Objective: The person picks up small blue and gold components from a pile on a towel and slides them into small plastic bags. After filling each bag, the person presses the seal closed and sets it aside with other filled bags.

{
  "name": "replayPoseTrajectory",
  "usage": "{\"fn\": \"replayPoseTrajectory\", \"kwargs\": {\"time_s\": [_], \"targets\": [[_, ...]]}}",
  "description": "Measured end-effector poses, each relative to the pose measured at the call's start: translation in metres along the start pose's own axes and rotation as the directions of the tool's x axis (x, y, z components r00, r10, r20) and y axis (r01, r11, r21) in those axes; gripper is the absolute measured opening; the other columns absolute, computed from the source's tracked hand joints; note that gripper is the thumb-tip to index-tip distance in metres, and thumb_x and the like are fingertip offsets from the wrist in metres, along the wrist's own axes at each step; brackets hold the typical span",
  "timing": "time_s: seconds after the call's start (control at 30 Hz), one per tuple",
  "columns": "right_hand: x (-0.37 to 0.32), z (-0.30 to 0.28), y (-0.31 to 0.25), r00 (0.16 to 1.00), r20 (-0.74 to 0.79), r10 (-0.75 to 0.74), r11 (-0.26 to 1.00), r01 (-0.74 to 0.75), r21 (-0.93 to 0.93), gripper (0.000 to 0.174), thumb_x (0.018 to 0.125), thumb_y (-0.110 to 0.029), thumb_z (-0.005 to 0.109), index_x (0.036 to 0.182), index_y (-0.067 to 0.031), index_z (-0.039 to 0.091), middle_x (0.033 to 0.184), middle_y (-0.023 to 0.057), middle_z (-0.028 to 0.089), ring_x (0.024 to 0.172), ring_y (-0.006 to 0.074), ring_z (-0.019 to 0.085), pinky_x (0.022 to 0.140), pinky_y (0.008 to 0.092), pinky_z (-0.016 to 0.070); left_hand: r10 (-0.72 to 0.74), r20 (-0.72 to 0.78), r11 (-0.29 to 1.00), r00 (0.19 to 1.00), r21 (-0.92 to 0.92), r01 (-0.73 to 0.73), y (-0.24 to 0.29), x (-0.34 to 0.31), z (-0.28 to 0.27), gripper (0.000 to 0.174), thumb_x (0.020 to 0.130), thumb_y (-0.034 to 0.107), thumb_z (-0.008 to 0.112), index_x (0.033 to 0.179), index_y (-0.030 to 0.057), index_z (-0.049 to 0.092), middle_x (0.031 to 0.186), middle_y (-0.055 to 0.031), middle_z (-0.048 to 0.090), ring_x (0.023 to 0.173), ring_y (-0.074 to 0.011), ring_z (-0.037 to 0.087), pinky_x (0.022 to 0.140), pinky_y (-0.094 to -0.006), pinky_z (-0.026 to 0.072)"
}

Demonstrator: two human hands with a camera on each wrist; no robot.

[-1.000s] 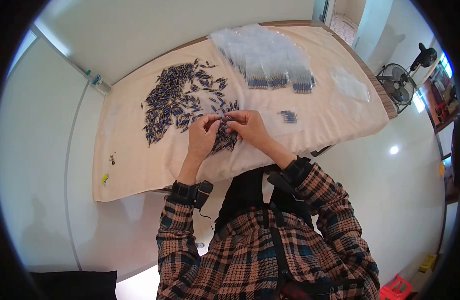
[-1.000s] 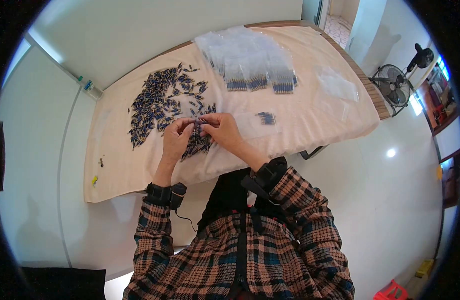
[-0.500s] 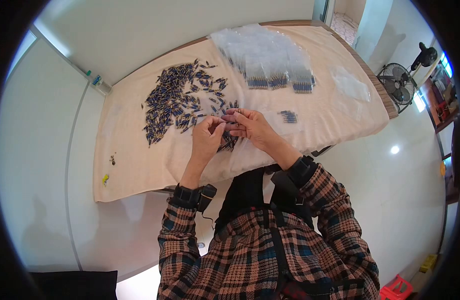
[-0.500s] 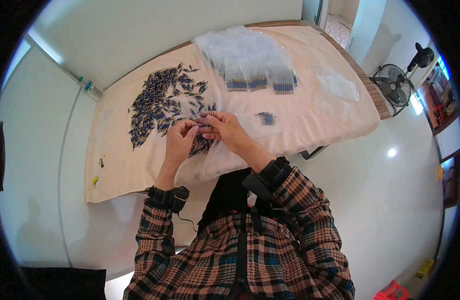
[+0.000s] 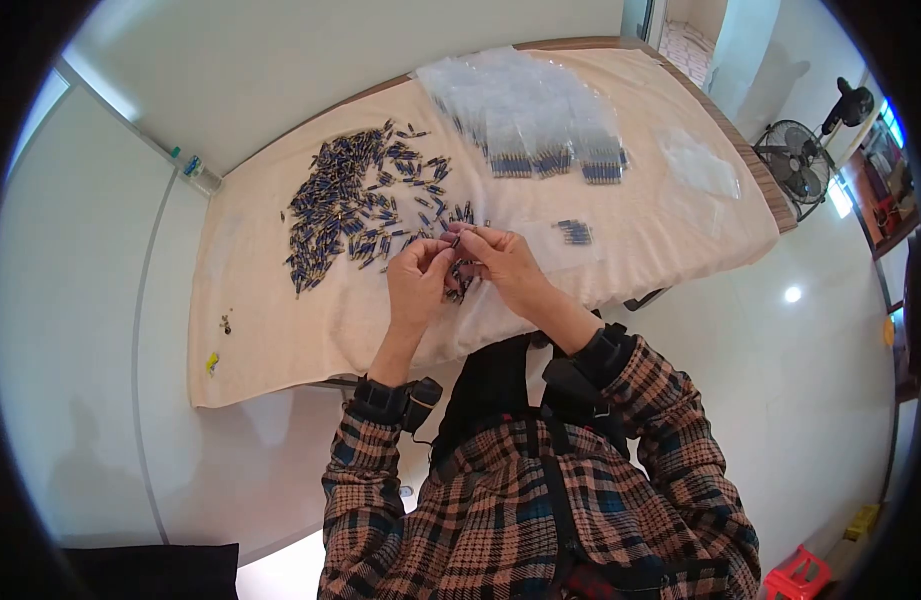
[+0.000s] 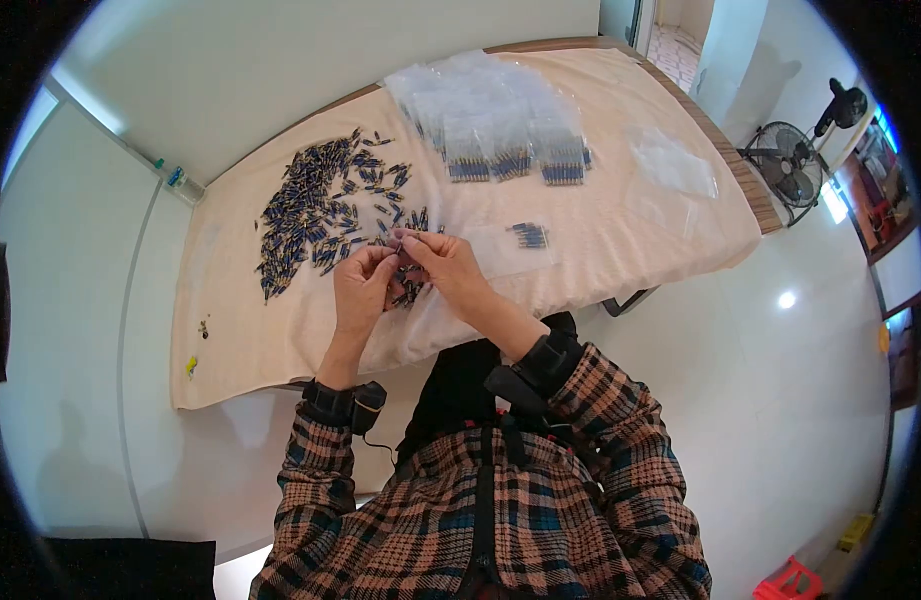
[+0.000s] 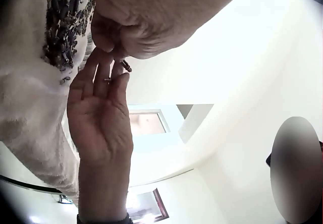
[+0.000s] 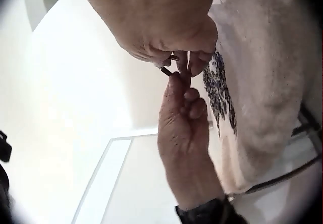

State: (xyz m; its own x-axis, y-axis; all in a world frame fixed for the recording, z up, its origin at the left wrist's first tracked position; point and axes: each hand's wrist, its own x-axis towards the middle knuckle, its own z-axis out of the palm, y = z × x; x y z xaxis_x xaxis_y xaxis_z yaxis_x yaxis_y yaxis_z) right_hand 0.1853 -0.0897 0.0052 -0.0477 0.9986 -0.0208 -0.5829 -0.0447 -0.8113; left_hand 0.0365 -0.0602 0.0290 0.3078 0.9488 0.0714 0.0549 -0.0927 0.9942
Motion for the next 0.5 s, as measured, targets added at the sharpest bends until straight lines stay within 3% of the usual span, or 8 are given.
{"fn": "replayPoseTrajectory", "kwargs": {"time_s": [0.07,0.1,0.2,0.3,0.37,0.47,0.5], "targets": [[0.002,-0.003,-0.002,0.992,-0.053,-0.113,0.975,0.101,-0.199,0.033,0.097,-0.021,0.055,0.123,-0.0017,0.059,0.106,0.0036,0.066,0.091,0.0099,0.062,0.079,0.0250,0.0506,0.016,-0.005,0.999,1.000,0.032,-0.015,0.002,0.002,-0.004,0.007,0.087,0.004,0.063,0.090,-0.0018,0.064,0.066,0.0005,0.062,0.053,-0.0037,0.053,0.047,-0.0180,0.0419],[0.003,-0.004,-0.003,0.992,-0.053,-0.113,0.975,0.101,-0.199,0.033,0.097,-0.021,0.055,0.123,-0.0017,0.059,0.106,0.0036,0.066,0.091,0.0099,0.062,0.079,0.0250,0.0506,0.032,-0.011,0.997,0.999,0.063,-0.031,0.003,0.003,-0.006,0.006,0.086,0.003,0.063,0.088,-0.0018,0.065,0.065,0.0006,0.062,0.053,-0.0042,0.053,0.048,-0.0188,0.0427],[0.005,-0.005,-0.005,0.915,0.009,-0.404,0.750,0.337,-0.569,0.032,0.096,-0.017,0.055,0.121,0.0022,0.059,0.098,0.0049,0.068,0.086,0.0121,0.066,0.071,0.0244,0.0529,0.085,-0.005,0.984,0.996,0.156,-0.083,0.006,0.002,-0.006,0.005,0.086,0.002,0.063,0.088,-0.0015,0.066,0.066,0.0007,0.062,0.054,-0.0043,0.053,0.049,-0.0192,0.0433],[-0.003,-0.001,-0.012,0.940,0.110,-0.324,0.684,0.312,-0.659,0.029,0.094,-0.012,0.056,0.118,0.0038,0.061,0.089,0.0069,0.069,0.077,0.0112,0.066,0.061,0.0234,0.0522,0.153,0.028,0.949,0.988,0.275,-0.155,0.010,0.001,-0.003,0.006,0.087,0.002,0.062,0.088,-0.0009,0.067,0.067,0.0007,0.062,0.055,-0.0035,0.053,0.049,-0.0185,0.0427],[-0.005,0.003,-0.017,0.948,0.161,-0.275,0.647,0.306,-0.699,0.028,0.093,-0.010,0.057,0.116,0.0046,0.062,0.084,0.0079,0.069,0.072,0.0107,0.066,0.057,0.0229,0.0518,0.123,0.057,0.979,0.991,0.158,-0.131,0.006,0.002,-0.005,0.006,0.088,0.003,0.062,0.088,-0.0007,0.067,0.068,0.0005,0.062,0.055,-0.0030,0.052,0.049,-0.0185,0.0421],[-0.010,0.002,-0.024,0.985,0.162,-0.057,0.883,0.126,-0.453,0.032,0.091,-0.007,0.058,0.120,0.0048,0.058,0.080,0.0112,0.068,0.068,0.0118,0.068,0.048,0.0224,0.0507,0.107,0.109,0.989,0.988,0.088,-0.116,0.009,0.002,-0.007,0.007,0.088,0.004,0.061,0.089,-0.0006,0.066,0.068,0.0003,0.062,0.055,-0.0026,0.051,0.048,-0.0183,0.0411],[-0.012,0.001,-0.026,0.986,0.160,-0.056,0.883,0.124,-0.452,0.032,0.091,-0.007,0.058,0.120,0.0048,0.058,0.080,0.0112,0.068,0.068,0.0118,0.068,0.048,0.0224,0.0507,0.102,0.149,0.990,0.984,0.078,-0.115,0.010,0.001,-0.009,0.007,0.088,0.004,0.061,0.089,-0.0006,0.066,0.068,0.0001,0.062,0.054,-0.0024,0.051,0.048,-0.0182,0.0404]]}}
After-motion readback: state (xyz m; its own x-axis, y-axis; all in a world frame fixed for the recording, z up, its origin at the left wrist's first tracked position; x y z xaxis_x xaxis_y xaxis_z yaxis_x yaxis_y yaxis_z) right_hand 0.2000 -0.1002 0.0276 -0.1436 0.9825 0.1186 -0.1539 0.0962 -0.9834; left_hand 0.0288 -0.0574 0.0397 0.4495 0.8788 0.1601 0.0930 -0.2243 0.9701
